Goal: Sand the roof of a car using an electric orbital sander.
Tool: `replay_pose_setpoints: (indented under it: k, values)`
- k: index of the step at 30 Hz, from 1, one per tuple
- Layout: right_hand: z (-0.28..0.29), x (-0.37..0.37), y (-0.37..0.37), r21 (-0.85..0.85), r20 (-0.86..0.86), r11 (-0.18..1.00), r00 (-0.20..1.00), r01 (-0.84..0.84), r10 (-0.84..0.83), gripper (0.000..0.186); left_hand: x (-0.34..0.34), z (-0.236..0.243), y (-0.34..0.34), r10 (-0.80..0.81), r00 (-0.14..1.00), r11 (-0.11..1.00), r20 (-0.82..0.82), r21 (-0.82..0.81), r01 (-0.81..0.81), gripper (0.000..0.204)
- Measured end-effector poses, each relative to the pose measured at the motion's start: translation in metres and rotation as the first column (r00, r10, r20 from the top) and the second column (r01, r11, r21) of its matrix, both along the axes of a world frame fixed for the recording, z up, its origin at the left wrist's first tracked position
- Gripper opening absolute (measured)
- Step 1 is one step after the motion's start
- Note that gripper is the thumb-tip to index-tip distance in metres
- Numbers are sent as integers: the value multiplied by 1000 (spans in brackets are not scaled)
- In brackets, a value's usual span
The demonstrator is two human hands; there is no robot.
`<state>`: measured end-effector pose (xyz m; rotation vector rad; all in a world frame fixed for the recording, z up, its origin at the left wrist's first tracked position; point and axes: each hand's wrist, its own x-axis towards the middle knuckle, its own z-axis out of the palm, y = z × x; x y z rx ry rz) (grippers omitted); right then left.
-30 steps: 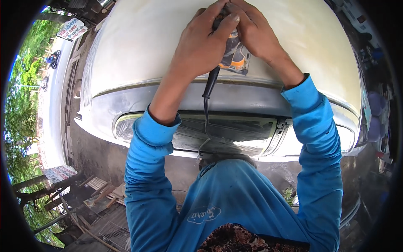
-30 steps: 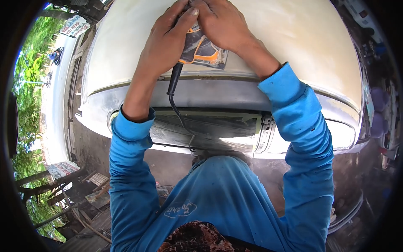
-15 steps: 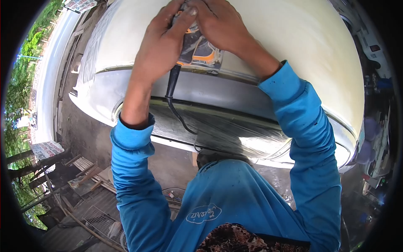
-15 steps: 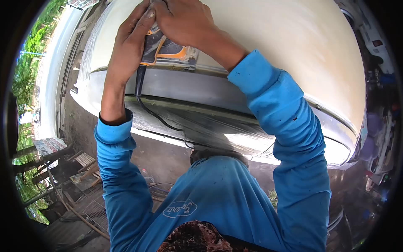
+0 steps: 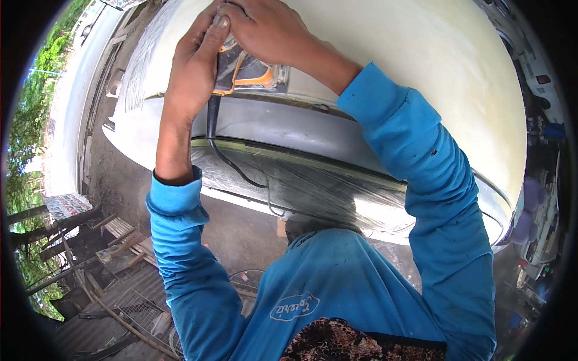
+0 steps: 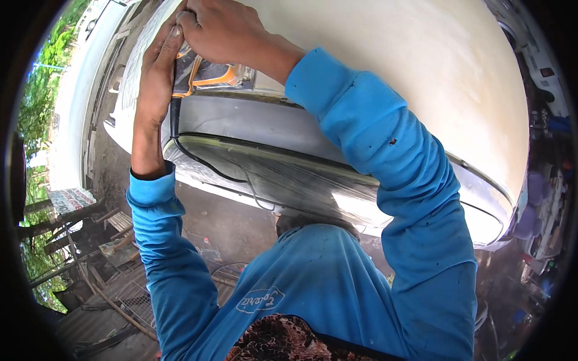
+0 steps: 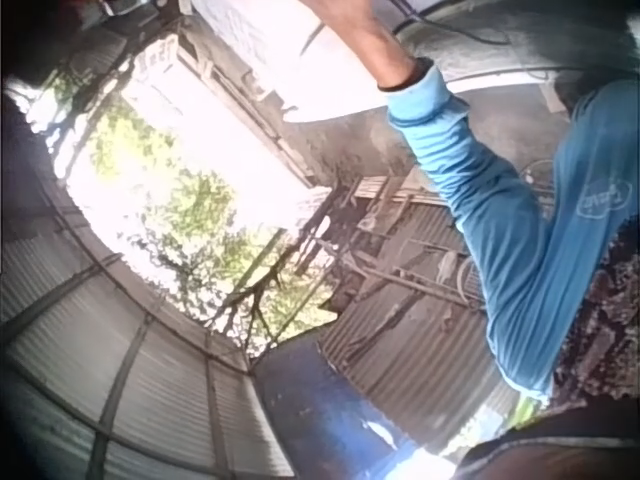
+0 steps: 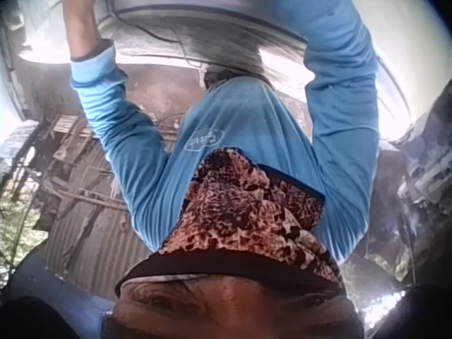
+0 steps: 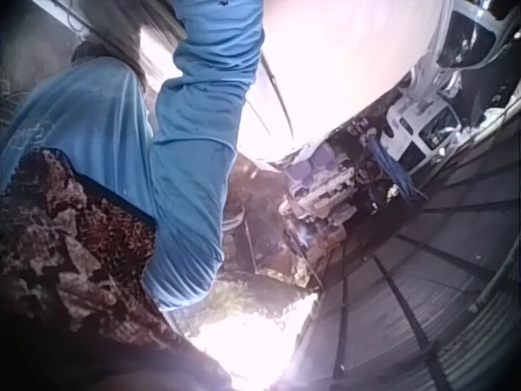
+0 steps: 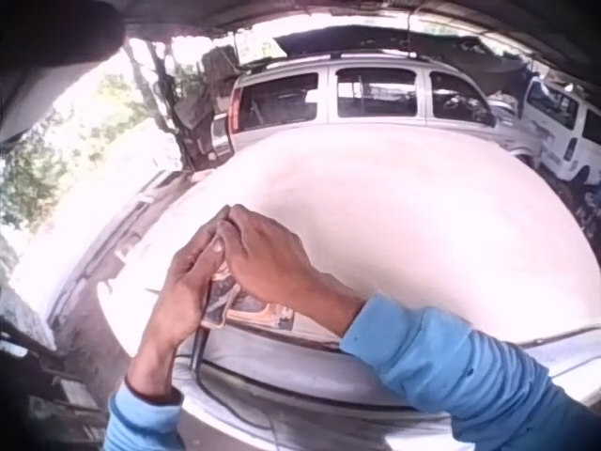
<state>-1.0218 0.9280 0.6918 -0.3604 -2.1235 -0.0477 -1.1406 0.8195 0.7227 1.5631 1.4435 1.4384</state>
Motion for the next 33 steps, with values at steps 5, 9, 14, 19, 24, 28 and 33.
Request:
replay_pose_setpoints:
  k: [5, 9, 14, 19, 24, 28, 33]
  values:
    - [0, 51, -7, -14, -33, 1000, 999, 15, -15, 16, 44, 0, -2, -78, 997, 997, 19, 12, 78, 52]
    - [8, 104, -16, -44, -52, 999, 998, 32, -34, 19, 90, 1, 5, -153, 983, 988, 104, 2, 154, 52]
    - [22, 175, -35, -669, -113, 743, 985, 25, -134, 32, 150, 1, 16, -167, 983, 981, -78, 88, 174, 52]
    - [28, 242, -44, -742, -106, 668, 973, 59, -204, 31, 209, 9, 16, -245, 955, 969, -167, -21, 245, 46]
    - [28, 309, -36, -472, -145, 882, 985, 18, -97, 29, 276, 11, 25, -284, 932, 951, -223, 58, 303, 50]
    - [20, 370, -41, -531, -196, 846, 966, 39, -167, 32, 331, 15, 34, -301, 917, 921, -262, 171, 351, 49]
    - [9, 425, -31, -177, -162, 907, 897, 383, -411, 35, 395, 22, 31, -352, 894, 920, -277, 74, 385, 52]
